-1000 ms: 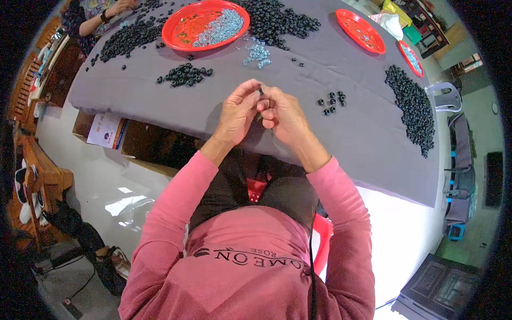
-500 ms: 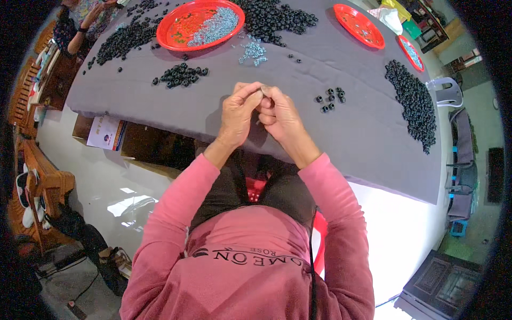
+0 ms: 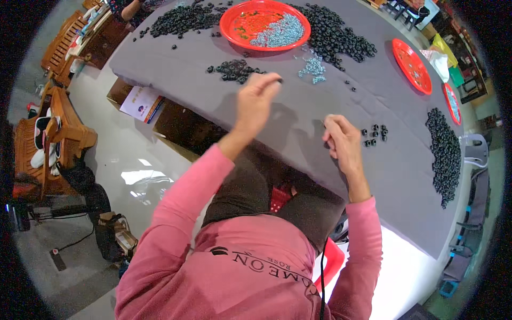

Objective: Manually assembling small plastic parts by inserting small colored pieces into black rings.

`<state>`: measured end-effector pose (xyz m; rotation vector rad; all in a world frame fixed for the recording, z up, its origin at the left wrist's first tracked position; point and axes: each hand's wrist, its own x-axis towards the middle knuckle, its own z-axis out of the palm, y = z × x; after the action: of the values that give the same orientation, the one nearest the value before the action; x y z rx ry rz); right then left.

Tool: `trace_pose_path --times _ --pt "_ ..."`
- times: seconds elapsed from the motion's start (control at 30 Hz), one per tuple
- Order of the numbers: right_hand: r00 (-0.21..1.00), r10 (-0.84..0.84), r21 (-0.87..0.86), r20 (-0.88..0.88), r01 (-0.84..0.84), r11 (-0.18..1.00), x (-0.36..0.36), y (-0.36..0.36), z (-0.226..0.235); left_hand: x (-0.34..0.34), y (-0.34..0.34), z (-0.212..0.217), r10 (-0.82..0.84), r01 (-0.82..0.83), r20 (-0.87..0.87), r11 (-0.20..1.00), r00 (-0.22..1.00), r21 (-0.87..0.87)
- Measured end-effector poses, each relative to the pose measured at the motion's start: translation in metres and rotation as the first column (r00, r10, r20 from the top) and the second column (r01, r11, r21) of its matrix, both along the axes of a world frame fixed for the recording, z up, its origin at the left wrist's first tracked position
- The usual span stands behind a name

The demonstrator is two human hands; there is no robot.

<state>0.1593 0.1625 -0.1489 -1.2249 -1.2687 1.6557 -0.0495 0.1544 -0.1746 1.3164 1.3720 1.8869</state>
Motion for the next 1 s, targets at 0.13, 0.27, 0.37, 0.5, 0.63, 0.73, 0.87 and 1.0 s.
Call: trace_pose_path --times 0.13,0.27,0.37,0.5,0.63,0.73,0.87,1.0 --pt "0.983 0.003 0.139 0.184 -0.029 0.99 0.014 -0.003 -0.007 -0.077 0.012 0.014 0.216 -0.221 -0.407 0.975 0.888 0.035" --pt "0.987 0.038 0.3 0.157 -0.084 0.95 0.018 0.001 -0.017 -0.116 0.034 0.013 0.286 -0.355 -0.728 0.933 0.623 0.062" --pt "0.99 0.033 0.23 0.137 -0.064 0.971 0.016 -0.001 -0.013 -0.126 0.044 0.006 0.258 -0.383 -0.79 0.923 0.556 0.032" --pt "0.994 0.008 0.253 0.107 -0.035 0.967 0.021 0.0 -0.013 -0.126 0.052 0.004 0.202 -0.383 -0.819 0.923 0.536 -0.023" --pt "0.998 -0.028 0.121 0.062 0.021 0.992 0.024 0.0 -0.007 -0.124 0.044 0.02 0.149 -0.27 -0.797 0.963 0.585 -0.018" --pt "0.998 -0.019 0.131 0.063 0.011 0.991 0.022 0.0 -0.007 -0.12 0.032 0.039 0.235 -0.227 -0.72 0.968 0.653 0.11" --pt "0.995 0.048 0.136 0.091 -0.06 0.989 0.024 -0.003 -0.002 -0.099 0.023 0.063 0.219 -0.215 -0.214 0.976 0.952 0.042" --pt "0.996 0.073 0.193 0.043 -0.08 0.978 0.022 -0.006 -0.002 -0.102 0.016 0.083 0.237 -0.223 -0.071 0.96 0.969 0.169"
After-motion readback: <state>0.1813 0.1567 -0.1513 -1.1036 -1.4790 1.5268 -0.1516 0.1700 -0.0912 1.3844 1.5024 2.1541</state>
